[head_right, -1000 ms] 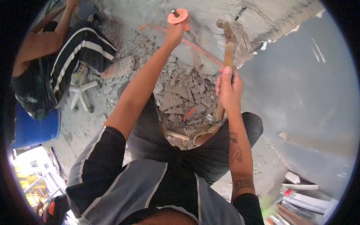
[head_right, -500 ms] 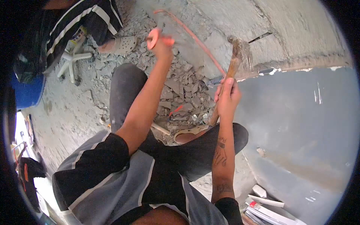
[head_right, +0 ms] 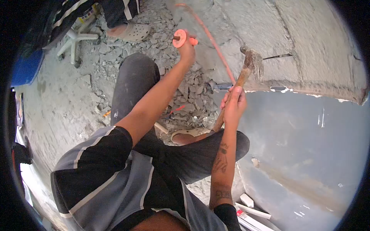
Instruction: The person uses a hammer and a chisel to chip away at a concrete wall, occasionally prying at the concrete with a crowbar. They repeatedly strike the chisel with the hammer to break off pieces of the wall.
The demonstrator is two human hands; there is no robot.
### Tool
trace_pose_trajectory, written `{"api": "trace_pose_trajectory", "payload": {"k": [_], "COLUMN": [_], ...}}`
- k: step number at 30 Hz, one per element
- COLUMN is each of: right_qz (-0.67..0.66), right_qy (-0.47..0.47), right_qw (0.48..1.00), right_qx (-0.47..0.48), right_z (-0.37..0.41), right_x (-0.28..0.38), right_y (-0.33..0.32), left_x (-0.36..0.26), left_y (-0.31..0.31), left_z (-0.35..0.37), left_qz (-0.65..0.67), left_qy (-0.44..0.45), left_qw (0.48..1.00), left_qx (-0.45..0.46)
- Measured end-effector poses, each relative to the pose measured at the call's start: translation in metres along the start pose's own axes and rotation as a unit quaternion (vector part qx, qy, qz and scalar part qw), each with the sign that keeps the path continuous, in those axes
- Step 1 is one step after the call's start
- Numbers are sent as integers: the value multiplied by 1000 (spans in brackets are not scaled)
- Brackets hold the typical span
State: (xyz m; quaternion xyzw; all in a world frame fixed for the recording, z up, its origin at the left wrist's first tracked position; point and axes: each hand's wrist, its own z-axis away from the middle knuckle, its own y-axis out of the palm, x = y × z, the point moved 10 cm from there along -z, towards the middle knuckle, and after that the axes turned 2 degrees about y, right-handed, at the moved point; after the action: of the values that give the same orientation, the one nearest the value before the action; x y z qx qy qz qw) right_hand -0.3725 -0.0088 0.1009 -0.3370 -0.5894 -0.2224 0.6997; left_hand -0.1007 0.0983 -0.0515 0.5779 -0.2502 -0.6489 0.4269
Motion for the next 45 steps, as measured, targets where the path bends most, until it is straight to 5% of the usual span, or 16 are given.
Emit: {"api": "trace_pose_trajectory", "payload": {"k": [4, 6, 8, 11, 15, 17, 21, 23, 26, 30, 32, 36, 38, 40, 42, 45], "right_qz": [75, 142, 342, 393, 483, 594, 627, 576, 487, 597, 675, 620, 511, 525, 590, 643], "right_qy": [-22, -51, -221, -295, -304, -189, -202, -339, -391, -321, -208, -257, -394, -364, -206, -211], "right_qw": [997, 988, 913, 868, 815, 774, 744, 730, 751, 720, 694, 721, 735, 749, 771, 723], "right_qx": [12, 14, -16, 72, 102, 112, 112, 144, 213, 149, 141, 172, 209, 175, 121, 138], "right_z": [0, 3, 28, 62, 74, 51, 66, 102, 131, 75, 49, 98, 135, 106, 44, 53], "right_x": [2, 10, 51, 67, 70, 43, 76, 111, 120, 82, 68, 103, 131, 108, 69, 80], "right_y": [8, 16, 40, 85, 109, 105, 121, 145, 152, 125, 110, 129, 143, 133, 106, 110], "left_x": [10, -6, -5, 8, 14, 20, 13, 0, 14, 8, 13, 15, 9, 15, 9, 30], "left_y": [-3, 5, 1, -6, 7, 11, 13, 14, 3, 12, 12, 12, 18, 14, 22, 16], "left_z": [5, 27, 37, 50, 69, 70, 56, 59, 50, 56, 55, 56, 60, 58, 63, 45], "left_qz": [-36, -156, -188, -256, -305, -354, -262, -225, -268, -236, -246, -260, -245, -229, -306, -230], "left_qy": [3, 93, 114, 167, 214, 224, 242, 199, 219, 236, 238, 182, 161, 143, 242, 281], "left_qw": [995, 970, 964, 940, 900, 877, 908, 936, 928, 927, 924, 937, 944, 951, 900, 907], "left_qx": [96, 163, 149, 153, 226, 236, 221, 181, 140, 172, 173, 146, 149, 150, 194, 215]}}
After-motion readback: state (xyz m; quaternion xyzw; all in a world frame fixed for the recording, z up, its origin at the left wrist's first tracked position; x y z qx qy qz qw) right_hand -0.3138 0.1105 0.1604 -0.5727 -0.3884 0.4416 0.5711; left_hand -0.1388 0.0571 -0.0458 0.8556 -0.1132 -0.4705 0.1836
